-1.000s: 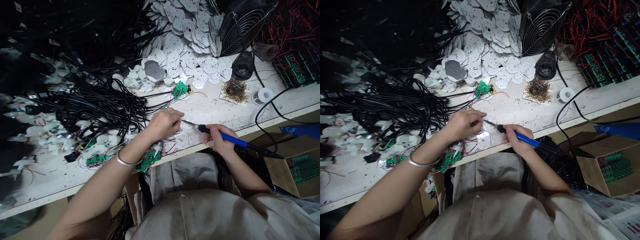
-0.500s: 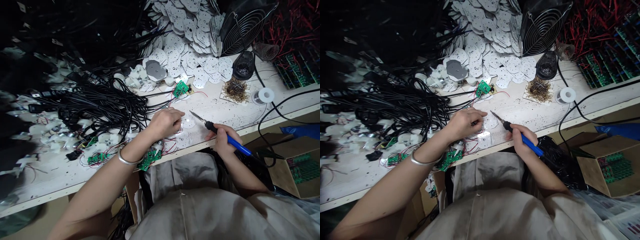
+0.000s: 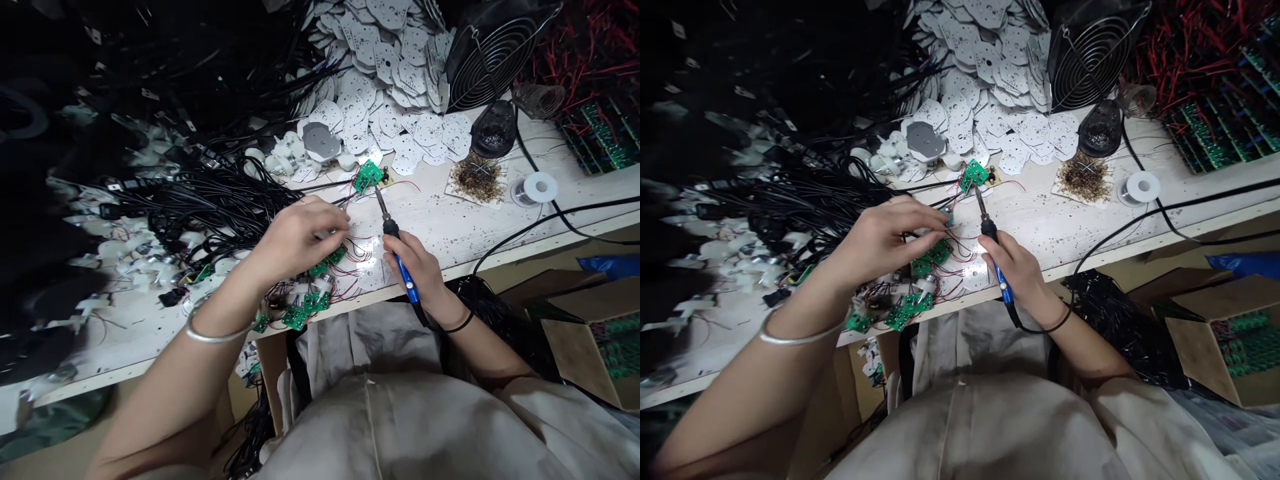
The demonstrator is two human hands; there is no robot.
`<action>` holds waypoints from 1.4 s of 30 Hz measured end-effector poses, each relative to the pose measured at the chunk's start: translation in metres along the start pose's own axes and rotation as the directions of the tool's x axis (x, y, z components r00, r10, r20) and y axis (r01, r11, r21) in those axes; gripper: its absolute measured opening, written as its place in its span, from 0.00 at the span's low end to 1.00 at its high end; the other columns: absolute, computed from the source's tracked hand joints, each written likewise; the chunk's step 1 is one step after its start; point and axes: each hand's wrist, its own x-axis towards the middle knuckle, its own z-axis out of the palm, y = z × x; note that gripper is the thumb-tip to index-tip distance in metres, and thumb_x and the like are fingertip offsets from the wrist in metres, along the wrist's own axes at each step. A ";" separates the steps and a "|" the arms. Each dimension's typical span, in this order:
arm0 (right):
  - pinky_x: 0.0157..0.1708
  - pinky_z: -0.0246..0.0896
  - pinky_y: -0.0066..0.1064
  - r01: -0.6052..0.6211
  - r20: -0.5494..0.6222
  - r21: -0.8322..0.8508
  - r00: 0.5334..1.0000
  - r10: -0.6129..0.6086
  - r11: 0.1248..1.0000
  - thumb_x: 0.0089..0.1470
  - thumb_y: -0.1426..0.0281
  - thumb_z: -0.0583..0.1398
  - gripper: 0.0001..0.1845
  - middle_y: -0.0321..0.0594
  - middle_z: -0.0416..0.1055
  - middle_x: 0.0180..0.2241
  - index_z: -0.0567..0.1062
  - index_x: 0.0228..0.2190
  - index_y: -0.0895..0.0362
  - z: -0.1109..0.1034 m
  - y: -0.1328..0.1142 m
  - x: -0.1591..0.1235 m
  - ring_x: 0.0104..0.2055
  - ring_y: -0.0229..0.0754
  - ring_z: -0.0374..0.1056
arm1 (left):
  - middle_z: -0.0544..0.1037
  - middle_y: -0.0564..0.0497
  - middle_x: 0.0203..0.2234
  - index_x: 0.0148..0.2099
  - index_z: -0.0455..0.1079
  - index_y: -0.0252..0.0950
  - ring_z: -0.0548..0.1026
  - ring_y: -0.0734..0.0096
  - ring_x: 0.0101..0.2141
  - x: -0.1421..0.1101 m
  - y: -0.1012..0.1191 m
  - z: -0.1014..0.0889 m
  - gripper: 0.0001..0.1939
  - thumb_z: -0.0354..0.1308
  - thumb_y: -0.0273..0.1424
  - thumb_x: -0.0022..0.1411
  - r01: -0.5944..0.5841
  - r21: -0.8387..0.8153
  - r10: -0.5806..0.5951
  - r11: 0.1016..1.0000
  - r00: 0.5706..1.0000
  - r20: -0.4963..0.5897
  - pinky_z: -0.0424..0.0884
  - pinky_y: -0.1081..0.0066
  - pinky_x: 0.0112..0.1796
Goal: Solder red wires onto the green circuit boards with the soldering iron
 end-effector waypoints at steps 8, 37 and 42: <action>0.35 0.72 0.28 0.043 -0.009 -0.118 0.999 -0.045 0.992 0.66 0.70 0.54 0.19 0.42 0.72 0.46 0.65 0.57 0.49 -0.001 -0.004 0.001 0.43 0.42 0.74 | 0.80 0.45 0.37 0.41 0.79 0.36 0.74 0.63 0.39 -0.012 0.000 0.012 0.15 0.51 0.33 0.69 -0.034 0.274 0.018 0.961 0.998 0.061 0.72 0.63 0.41; 0.29 0.65 0.28 0.051 0.073 -0.134 0.996 -0.042 0.990 0.66 0.74 0.52 0.23 0.42 0.69 0.51 0.61 0.59 0.45 0.004 0.002 -0.009 0.39 0.41 0.73 | 0.76 0.44 0.46 0.54 0.73 0.38 0.77 0.56 0.42 0.035 -0.014 0.019 0.20 0.59 0.31 0.59 0.234 0.514 -0.389 0.825 0.895 0.218 0.73 0.64 0.37; 0.29 0.64 0.28 0.065 0.089 -0.168 0.995 -0.051 0.984 0.66 0.74 0.51 0.22 0.42 0.70 0.48 0.60 0.59 0.47 0.002 -0.001 -0.006 0.37 0.40 0.72 | 0.76 0.43 0.48 0.50 0.75 0.35 0.76 0.57 0.44 0.021 -0.009 0.022 0.14 0.52 0.30 0.67 0.150 0.541 -0.239 0.828 0.966 0.098 0.72 0.62 0.38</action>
